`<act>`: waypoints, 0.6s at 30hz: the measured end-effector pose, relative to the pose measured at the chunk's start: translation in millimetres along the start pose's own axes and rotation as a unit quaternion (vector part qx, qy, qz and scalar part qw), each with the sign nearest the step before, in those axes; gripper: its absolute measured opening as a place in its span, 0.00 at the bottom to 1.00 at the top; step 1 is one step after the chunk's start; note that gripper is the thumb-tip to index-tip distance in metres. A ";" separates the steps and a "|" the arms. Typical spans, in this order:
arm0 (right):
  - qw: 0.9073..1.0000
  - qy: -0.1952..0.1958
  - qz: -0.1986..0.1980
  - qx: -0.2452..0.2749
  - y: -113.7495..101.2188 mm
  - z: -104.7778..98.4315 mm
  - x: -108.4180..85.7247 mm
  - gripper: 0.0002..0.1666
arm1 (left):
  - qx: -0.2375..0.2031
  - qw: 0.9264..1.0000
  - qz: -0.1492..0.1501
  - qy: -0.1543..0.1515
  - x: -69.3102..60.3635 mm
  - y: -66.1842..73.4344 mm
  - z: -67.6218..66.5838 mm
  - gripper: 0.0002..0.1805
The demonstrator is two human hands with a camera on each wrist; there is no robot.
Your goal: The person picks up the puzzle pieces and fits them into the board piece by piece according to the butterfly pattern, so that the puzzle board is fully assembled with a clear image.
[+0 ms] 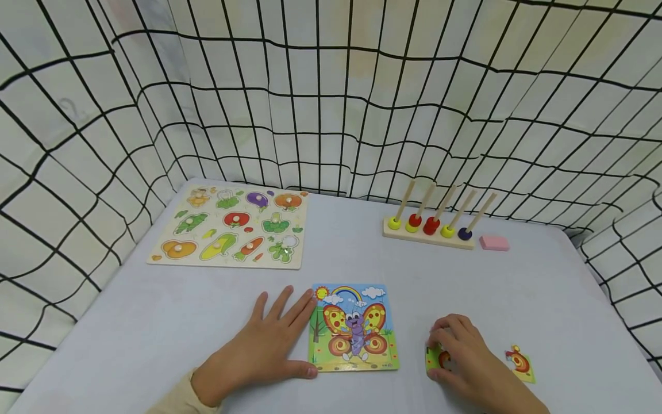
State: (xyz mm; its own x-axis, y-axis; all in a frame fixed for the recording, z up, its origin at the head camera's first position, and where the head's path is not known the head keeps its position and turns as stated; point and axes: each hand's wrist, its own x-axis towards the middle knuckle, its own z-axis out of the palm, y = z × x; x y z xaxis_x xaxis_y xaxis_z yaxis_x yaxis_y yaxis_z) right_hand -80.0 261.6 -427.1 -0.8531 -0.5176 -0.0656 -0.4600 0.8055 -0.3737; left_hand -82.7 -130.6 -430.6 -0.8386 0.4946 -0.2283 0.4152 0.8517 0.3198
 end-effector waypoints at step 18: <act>0.999 -0.020 0.032 -0.008 -5.5 2.0 -0.4 0.22 | -0.005 1.000 0.006 0.013 -0.9 -0.5 1.4 0.66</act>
State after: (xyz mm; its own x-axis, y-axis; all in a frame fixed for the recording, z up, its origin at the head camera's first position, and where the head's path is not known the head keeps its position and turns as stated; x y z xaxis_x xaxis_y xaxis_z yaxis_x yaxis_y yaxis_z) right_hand -76.6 256.8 -426.9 -0.8702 -0.4763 -0.1258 -0.4097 0.8415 -0.3521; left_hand -81.7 -131.3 -431.9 -0.8428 0.4993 -0.2010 0.4213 0.8444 0.3308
